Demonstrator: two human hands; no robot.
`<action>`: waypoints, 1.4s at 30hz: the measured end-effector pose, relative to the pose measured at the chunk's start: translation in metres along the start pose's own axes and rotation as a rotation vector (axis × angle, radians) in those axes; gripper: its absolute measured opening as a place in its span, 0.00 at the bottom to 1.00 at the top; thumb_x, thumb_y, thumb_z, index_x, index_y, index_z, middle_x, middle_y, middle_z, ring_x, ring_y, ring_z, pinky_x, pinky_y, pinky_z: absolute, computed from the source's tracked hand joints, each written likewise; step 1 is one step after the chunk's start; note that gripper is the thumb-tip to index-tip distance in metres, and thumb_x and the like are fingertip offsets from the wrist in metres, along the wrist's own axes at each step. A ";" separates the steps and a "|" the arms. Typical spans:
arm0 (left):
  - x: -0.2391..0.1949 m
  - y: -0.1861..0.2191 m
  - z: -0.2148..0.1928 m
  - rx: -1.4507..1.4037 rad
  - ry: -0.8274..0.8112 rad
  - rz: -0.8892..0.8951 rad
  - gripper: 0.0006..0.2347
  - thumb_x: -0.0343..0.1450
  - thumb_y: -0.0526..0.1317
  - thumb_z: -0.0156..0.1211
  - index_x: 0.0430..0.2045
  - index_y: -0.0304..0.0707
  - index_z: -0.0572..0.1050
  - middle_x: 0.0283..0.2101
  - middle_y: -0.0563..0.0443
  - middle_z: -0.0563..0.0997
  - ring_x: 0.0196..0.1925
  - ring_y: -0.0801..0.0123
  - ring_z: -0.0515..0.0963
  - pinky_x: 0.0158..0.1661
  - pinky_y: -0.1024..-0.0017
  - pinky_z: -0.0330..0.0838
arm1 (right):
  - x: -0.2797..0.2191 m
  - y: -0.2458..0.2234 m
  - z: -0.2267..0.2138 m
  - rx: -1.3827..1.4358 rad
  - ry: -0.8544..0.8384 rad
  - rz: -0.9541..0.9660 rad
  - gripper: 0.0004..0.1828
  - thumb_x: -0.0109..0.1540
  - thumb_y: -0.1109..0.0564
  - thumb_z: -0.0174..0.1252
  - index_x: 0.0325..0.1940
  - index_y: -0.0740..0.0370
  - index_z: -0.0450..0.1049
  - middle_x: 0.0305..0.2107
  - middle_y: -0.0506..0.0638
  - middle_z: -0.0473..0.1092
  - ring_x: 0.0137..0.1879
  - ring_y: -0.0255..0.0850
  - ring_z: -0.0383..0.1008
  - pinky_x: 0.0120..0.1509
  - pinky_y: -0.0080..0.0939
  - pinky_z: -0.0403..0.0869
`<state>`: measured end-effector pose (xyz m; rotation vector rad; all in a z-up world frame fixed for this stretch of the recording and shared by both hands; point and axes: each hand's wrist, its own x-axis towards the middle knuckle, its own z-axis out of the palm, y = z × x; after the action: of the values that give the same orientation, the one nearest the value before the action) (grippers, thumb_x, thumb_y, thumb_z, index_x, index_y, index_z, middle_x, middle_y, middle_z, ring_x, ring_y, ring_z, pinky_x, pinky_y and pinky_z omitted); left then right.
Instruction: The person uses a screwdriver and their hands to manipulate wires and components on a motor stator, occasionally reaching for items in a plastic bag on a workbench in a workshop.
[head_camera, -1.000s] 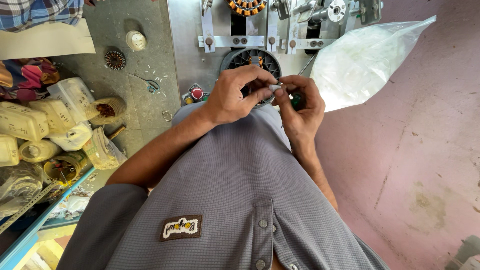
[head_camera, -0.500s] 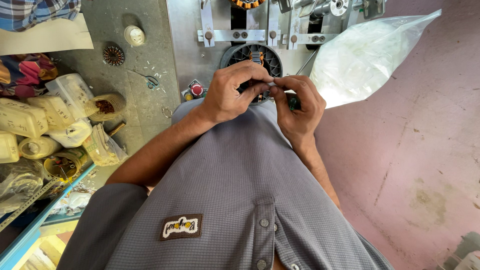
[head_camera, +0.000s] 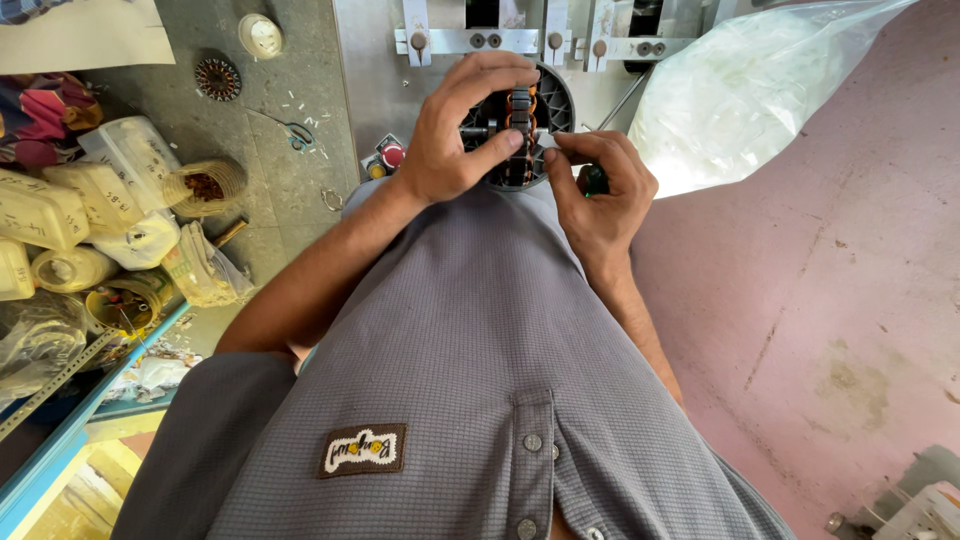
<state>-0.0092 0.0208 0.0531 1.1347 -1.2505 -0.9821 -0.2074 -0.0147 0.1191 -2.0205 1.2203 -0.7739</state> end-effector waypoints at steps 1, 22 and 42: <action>0.001 -0.006 -0.002 0.003 -0.030 0.009 0.21 0.70 0.41 0.64 0.59 0.39 0.75 0.65 0.46 0.75 0.69 0.56 0.74 0.71 0.58 0.69 | -0.001 0.000 0.002 0.011 -0.001 -0.003 0.07 0.63 0.68 0.70 0.44 0.67 0.79 0.36 0.51 0.77 0.38 0.33 0.80 0.35 0.29 0.74; 0.011 -0.049 -0.016 -0.116 -0.322 0.018 0.15 0.74 0.43 0.61 0.56 0.50 0.79 0.70 0.51 0.74 0.79 0.51 0.64 0.78 0.45 0.55 | -0.001 0.005 0.019 -0.136 0.047 -0.157 0.09 0.61 0.69 0.70 0.41 0.65 0.78 0.34 0.50 0.76 0.35 0.34 0.77 0.34 0.34 0.72; 0.012 -0.068 -0.014 -0.176 -0.321 0.084 0.12 0.78 0.43 0.64 0.55 0.49 0.80 0.68 0.50 0.75 0.76 0.54 0.69 0.75 0.49 0.64 | 0.067 0.013 -0.012 0.273 -0.538 0.378 0.07 0.58 0.67 0.71 0.36 0.68 0.79 0.29 0.52 0.78 0.28 0.29 0.76 0.32 0.28 0.73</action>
<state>0.0084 -0.0022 -0.0107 0.8025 -1.4217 -1.2179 -0.1965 -0.0827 0.1270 -1.5641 1.0597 -0.1775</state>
